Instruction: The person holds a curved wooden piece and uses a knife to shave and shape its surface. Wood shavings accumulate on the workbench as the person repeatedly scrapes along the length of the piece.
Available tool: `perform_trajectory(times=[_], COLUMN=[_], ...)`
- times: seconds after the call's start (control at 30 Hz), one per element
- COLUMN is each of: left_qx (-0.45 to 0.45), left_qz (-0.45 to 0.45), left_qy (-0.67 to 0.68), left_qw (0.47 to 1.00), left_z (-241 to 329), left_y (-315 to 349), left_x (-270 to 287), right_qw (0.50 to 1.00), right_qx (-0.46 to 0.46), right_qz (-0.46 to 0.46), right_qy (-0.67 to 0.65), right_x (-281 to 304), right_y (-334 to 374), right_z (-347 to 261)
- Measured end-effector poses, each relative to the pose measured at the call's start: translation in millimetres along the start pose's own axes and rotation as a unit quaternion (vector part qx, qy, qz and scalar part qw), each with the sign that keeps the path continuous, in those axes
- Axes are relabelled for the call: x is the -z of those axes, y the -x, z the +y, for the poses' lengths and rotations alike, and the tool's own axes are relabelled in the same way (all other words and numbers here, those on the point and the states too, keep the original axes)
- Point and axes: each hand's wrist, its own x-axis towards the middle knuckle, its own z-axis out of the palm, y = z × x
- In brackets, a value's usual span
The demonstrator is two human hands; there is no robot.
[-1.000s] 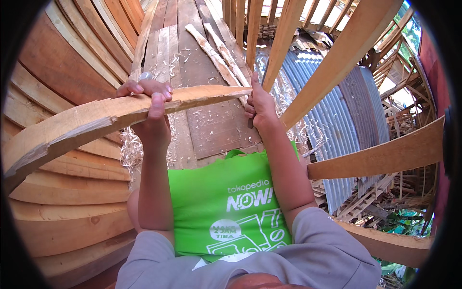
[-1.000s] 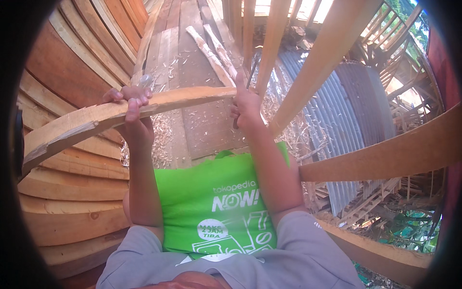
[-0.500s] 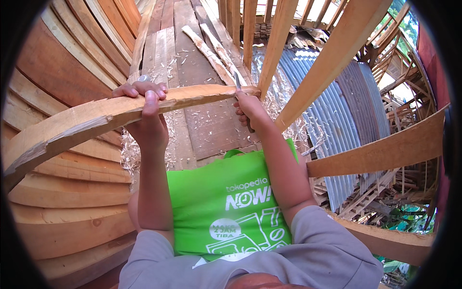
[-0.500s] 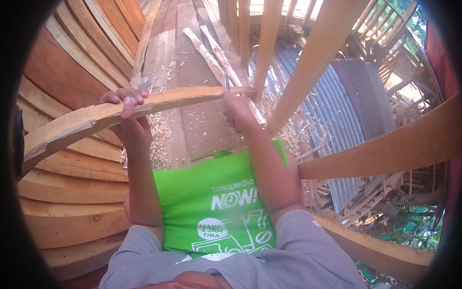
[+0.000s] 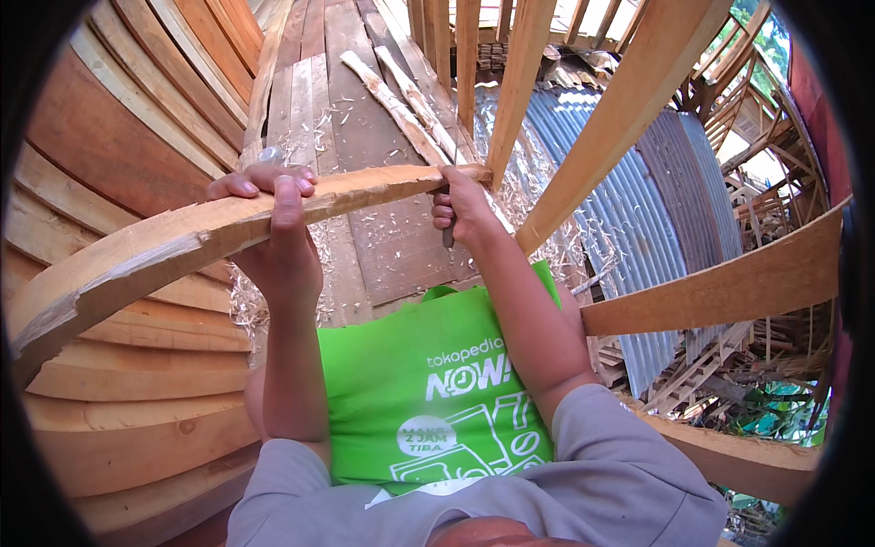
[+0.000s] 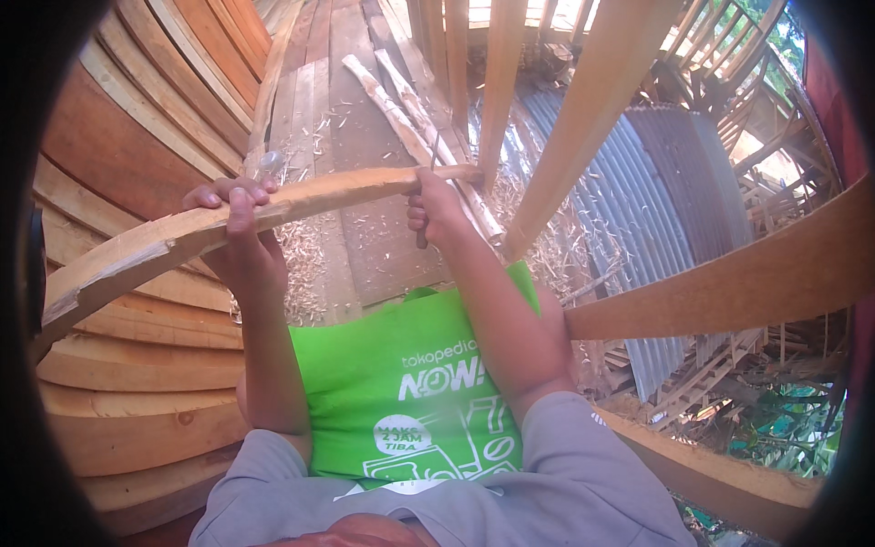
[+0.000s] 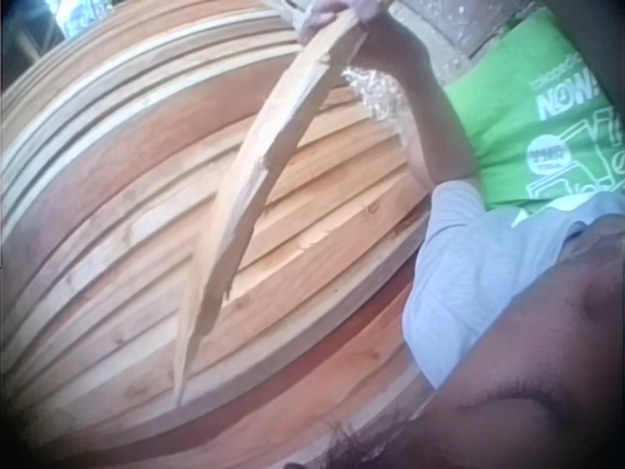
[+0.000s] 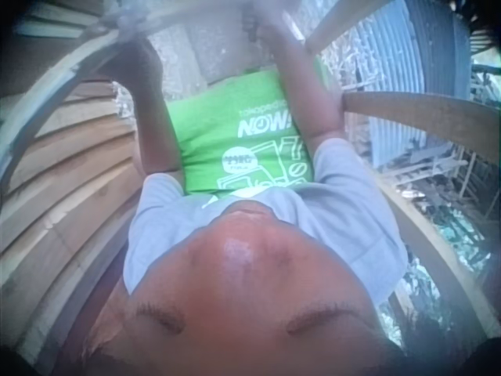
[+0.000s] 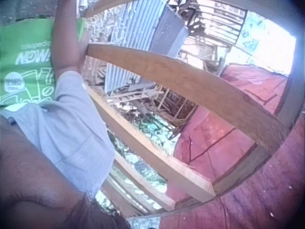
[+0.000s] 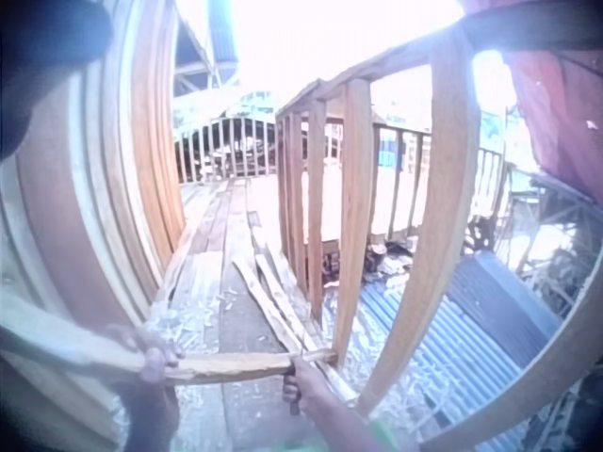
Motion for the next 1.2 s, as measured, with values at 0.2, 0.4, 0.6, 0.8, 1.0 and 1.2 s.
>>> perform_trajectory(times=[0.2,0.4,0.6,0.8,1.0,1.2], left_qx=[-0.051,-0.062,-0.144,-0.036,-0.03,0.016], left_qz=[0.019,0.118,0.07,0.213,0.233,0.277], left_qy=[0.03,0.003,-0.229,-0.141,-0.12,-0.074], left_qw=[0.998,0.991,0.96,0.966,0.965,0.958], left_z=[18,25,37,54,34,18], left_y=[0,6,10,8,-4,-9], left_x=[16,34,58,22,31,45], right_qw=[0.993,0.981,0.973,0.965,0.961,0.965], right_qx=[0.063,0.073,0.057,0.059,0.049,0.022], right_qz=[-0.037,-0.083,-0.086,-0.077,-0.075,-0.063], right_qy=[0.097,0.16,0.207,0.244,0.262,0.253], right_x=[-18,-27,-37,-32,-32,-32], right_y=[20,14,13,8,4,0], right_z=[-6,3,9,19,20,25])
